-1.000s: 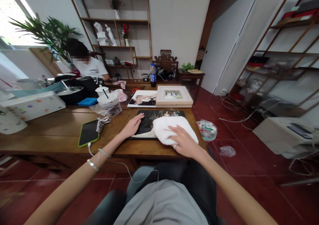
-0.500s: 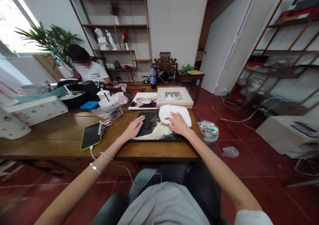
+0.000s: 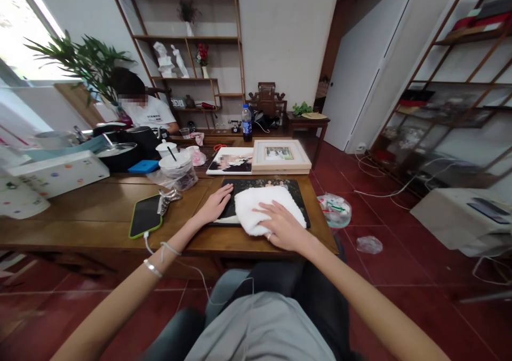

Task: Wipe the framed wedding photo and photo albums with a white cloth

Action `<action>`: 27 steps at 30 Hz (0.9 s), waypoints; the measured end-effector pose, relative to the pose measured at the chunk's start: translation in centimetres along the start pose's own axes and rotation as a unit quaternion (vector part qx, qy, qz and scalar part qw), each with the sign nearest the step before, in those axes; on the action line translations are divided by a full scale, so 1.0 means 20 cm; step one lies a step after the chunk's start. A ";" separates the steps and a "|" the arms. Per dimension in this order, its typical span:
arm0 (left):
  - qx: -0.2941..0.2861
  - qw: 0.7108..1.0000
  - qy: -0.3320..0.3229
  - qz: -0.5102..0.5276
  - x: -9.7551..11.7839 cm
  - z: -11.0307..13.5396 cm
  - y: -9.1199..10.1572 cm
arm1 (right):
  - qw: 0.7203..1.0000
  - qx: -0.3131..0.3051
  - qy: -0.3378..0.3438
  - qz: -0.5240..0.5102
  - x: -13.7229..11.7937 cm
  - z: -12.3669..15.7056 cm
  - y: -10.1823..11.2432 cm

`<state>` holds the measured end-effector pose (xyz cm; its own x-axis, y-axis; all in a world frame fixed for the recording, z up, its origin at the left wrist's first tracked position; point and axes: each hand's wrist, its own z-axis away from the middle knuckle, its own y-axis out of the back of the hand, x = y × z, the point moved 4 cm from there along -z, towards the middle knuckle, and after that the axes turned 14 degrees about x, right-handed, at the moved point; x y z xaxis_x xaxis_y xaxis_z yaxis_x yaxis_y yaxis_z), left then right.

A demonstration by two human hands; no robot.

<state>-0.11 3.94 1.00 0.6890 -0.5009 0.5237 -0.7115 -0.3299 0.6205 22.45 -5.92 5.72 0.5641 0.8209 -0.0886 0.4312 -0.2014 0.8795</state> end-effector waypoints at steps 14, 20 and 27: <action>0.006 1.000 -0.014 0.000 -0.01 0.00 -0.01 | 0.986 0.039 -0.126 0.101 0.35 -0.18 -0.08; -0.005 1.000 -0.010 -0.003 -0.01 0.00 -0.01 | 0.998 0.019 -0.065 -0.018 -0.03 -0.06 -0.04; -0.004 1.000 -0.026 0.002 -0.01 0.00 0.00 | 0.996 0.018 -0.074 -0.039 0.02 -0.05 0.00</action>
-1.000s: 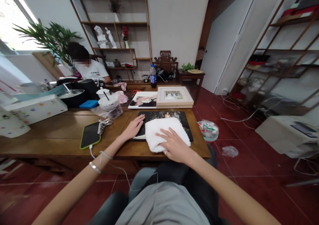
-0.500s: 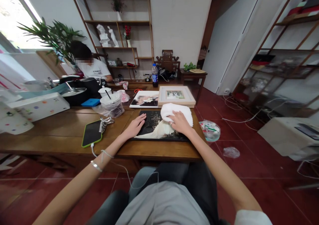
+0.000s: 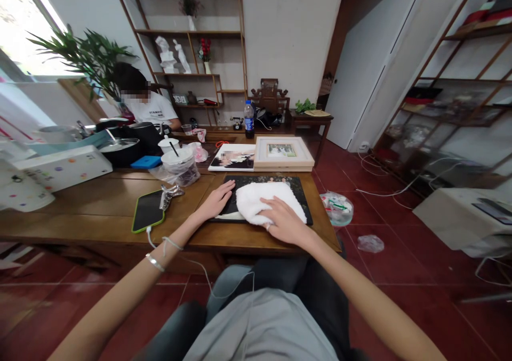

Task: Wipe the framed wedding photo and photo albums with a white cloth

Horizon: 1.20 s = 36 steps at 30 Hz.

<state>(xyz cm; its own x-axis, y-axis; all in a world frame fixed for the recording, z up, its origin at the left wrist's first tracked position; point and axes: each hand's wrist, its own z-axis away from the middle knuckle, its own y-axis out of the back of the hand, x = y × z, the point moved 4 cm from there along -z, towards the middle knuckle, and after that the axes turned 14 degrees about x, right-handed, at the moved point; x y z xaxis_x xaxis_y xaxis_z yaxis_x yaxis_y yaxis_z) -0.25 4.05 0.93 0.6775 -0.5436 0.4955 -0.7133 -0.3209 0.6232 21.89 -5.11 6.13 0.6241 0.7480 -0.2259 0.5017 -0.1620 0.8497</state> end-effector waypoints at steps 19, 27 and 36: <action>-0.005 1.000 0.000 -0.017 0.02 -0.01 0.00 | 0.995 0.005 0.004 0.103 -0.03 -0.12 -0.08; -0.007 1.000 0.001 -0.011 0.03 -0.01 0.01 | 0.998 -0.020 0.033 0.057 -0.21 -0.03 -0.06; 0.017 0.999 0.020 0.021 0.01 -0.02 0.02 | 0.994 0.027 -0.027 0.098 0.30 -0.28 -0.06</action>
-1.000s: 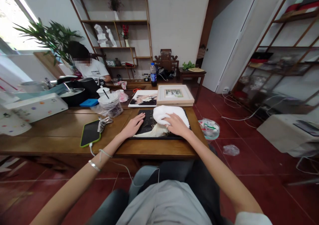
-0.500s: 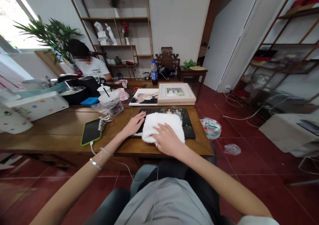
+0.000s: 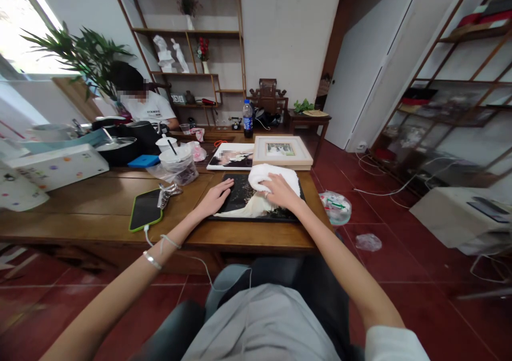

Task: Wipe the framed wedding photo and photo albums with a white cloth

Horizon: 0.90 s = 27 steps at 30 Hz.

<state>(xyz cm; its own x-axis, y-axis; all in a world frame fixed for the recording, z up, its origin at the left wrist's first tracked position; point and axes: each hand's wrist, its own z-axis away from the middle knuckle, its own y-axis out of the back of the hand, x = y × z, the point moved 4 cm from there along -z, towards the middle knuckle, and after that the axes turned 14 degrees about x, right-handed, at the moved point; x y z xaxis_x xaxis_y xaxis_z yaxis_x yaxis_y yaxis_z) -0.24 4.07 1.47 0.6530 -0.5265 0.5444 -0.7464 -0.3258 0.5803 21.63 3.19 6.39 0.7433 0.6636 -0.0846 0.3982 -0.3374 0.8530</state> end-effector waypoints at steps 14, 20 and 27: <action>0.011 1.000 0.008 0.006 0.02 0.00 0.02 | 0.997 -0.033 0.070 -0.028 -0.58 0.21 0.04; 0.009 0.999 -0.006 -0.037 0.05 0.01 0.02 | 0.999 0.009 0.007 -0.038 -0.31 0.37 0.16; -0.010 0.999 -0.009 -0.030 0.02 0.01 0.00 | 0.998 0.055 -0.035 0.007 0.14 0.26 0.17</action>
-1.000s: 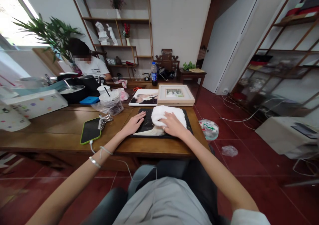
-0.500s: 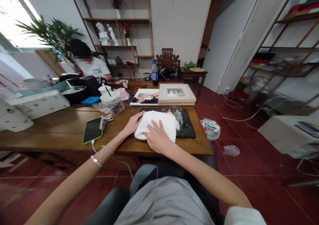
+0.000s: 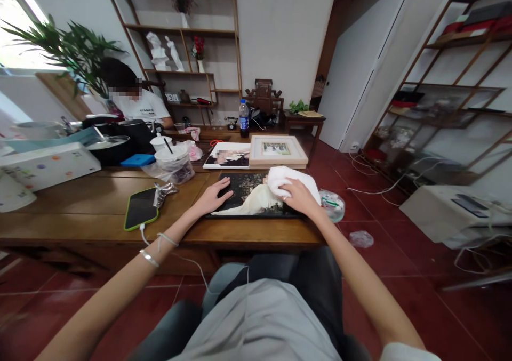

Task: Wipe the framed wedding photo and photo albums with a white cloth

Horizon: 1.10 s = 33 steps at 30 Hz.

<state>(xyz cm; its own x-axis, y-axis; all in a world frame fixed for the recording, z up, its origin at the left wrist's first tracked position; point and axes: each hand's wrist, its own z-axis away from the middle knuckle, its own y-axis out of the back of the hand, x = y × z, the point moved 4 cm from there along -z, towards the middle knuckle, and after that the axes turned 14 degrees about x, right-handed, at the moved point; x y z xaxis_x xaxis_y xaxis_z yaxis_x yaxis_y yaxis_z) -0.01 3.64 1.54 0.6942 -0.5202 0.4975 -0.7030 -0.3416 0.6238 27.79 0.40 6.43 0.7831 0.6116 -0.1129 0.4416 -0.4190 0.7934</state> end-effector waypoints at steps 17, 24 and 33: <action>-0.035 0.999 0.014 0.015 0.00 0.00 -0.01 | 0.988 -0.103 0.102 -0.048 -0.35 0.20 0.06; -0.032 0.999 0.026 0.006 -0.02 0.01 -0.03 | 0.986 -0.108 0.121 -0.045 -0.36 0.18 0.06; -0.040 0.999 0.004 -0.001 -0.03 0.01 -0.04 | 0.995 -0.062 0.080 0.006 0.03 -0.18 -0.14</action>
<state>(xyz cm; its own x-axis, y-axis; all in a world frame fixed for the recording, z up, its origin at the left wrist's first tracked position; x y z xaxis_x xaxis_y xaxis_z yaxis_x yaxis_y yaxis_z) 0.06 4.12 0.71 0.6969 -0.5136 0.5006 -0.6873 -0.2792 0.6705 25.38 4.34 6.31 0.7043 0.7097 -0.0147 0.3672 -0.3465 0.8632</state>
